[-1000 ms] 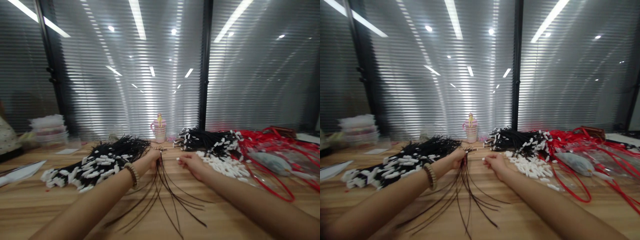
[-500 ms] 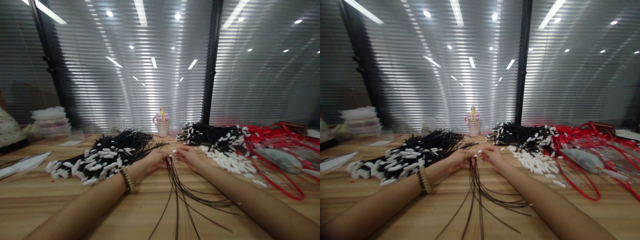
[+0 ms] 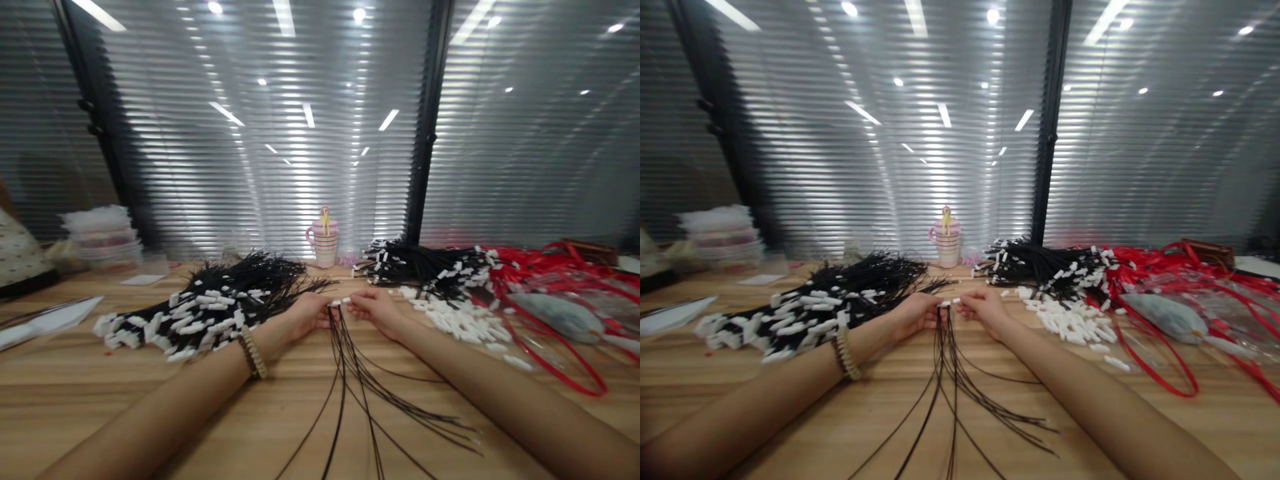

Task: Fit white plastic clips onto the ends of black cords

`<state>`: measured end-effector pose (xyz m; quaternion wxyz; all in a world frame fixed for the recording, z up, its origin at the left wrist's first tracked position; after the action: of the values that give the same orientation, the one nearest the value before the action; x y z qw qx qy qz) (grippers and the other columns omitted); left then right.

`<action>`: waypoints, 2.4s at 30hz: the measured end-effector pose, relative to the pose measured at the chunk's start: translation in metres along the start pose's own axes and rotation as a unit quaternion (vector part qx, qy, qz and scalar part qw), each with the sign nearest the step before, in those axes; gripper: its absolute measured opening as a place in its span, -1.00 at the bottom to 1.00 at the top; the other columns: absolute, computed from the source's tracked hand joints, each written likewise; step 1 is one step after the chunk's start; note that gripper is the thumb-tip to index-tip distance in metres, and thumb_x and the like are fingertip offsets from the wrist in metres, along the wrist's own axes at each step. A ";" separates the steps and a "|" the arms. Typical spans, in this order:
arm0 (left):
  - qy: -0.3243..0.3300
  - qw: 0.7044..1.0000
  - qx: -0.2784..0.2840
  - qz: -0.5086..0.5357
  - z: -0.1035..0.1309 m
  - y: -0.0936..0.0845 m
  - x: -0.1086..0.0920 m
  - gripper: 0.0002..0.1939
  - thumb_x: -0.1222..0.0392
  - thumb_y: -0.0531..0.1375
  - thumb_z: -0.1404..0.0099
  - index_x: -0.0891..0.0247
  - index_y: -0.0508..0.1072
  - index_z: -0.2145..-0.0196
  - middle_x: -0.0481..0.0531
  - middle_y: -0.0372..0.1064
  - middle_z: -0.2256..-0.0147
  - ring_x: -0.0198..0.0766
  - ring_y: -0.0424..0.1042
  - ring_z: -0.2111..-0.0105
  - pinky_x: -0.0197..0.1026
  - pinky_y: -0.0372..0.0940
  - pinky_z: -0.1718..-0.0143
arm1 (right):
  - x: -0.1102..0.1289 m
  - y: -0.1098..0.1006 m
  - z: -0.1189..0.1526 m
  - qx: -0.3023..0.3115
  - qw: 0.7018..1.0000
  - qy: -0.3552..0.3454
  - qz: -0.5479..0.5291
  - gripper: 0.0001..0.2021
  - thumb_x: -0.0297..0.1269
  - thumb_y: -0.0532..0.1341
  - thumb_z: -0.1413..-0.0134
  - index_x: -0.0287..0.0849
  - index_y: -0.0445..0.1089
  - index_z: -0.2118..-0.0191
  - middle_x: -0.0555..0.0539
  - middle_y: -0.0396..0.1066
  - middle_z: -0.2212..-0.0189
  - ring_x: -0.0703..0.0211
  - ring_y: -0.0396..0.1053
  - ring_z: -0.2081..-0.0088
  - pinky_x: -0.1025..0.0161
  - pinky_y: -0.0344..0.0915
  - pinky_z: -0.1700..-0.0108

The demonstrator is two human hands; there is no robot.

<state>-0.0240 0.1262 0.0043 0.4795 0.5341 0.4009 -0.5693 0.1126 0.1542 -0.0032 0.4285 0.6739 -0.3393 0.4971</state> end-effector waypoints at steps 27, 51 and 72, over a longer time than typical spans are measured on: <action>0.049 0.997 0.056 -0.007 0.017 0.014 -0.013 -0.74 0.12 0.25 -0.02 0.32 0.49 0.33 0.08 0.40 0.35 -0.37 0.31 0.42 -0.34 0.20 0.38 | 0.007 0.005 0.006 0.043 0.992 -0.061 0.106 -0.78 -0.21 0.29 0.26 -0.29 0.43 0.48 -0.04 0.37 0.58 0.38 0.20 0.60 0.40 0.06 0.55; 0.096 0.995 0.013 -0.023 0.010 0.005 -0.002 -0.71 0.13 0.28 0.03 0.39 0.50 0.36 0.14 0.41 0.36 -0.35 0.28 0.46 -0.30 0.14 0.42 | 0.012 0.007 0.009 0.076 0.992 -0.040 0.094 -0.75 -0.24 0.32 0.30 -0.29 0.44 0.42 0.00 0.33 0.58 0.40 0.15 0.59 0.42 0.02 0.56; 0.105 0.993 -0.002 -0.044 0.007 0.003 -0.003 -0.75 0.12 0.24 -0.01 0.38 0.46 0.41 -0.02 0.28 0.56 -0.44 0.17 0.58 -0.36 0.00 0.58 | 0.005 0.000 0.003 0.094 0.995 -0.003 0.034 -0.91 -0.43 0.24 0.29 -0.28 0.36 0.50 0.00 0.35 0.57 0.38 0.25 0.57 0.42 0.14 0.51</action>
<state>-0.0226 0.1195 0.0085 0.4103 0.5720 0.4734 -0.5295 0.1152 0.1516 0.0007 0.3450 0.7009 -0.3152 0.5388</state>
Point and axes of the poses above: each hand's wrist, its own z-axis away from the middle knuckle, its own y-axis out of the palm, x = y × z, the point moved 5 cm from there along -z, towards the middle knuckle
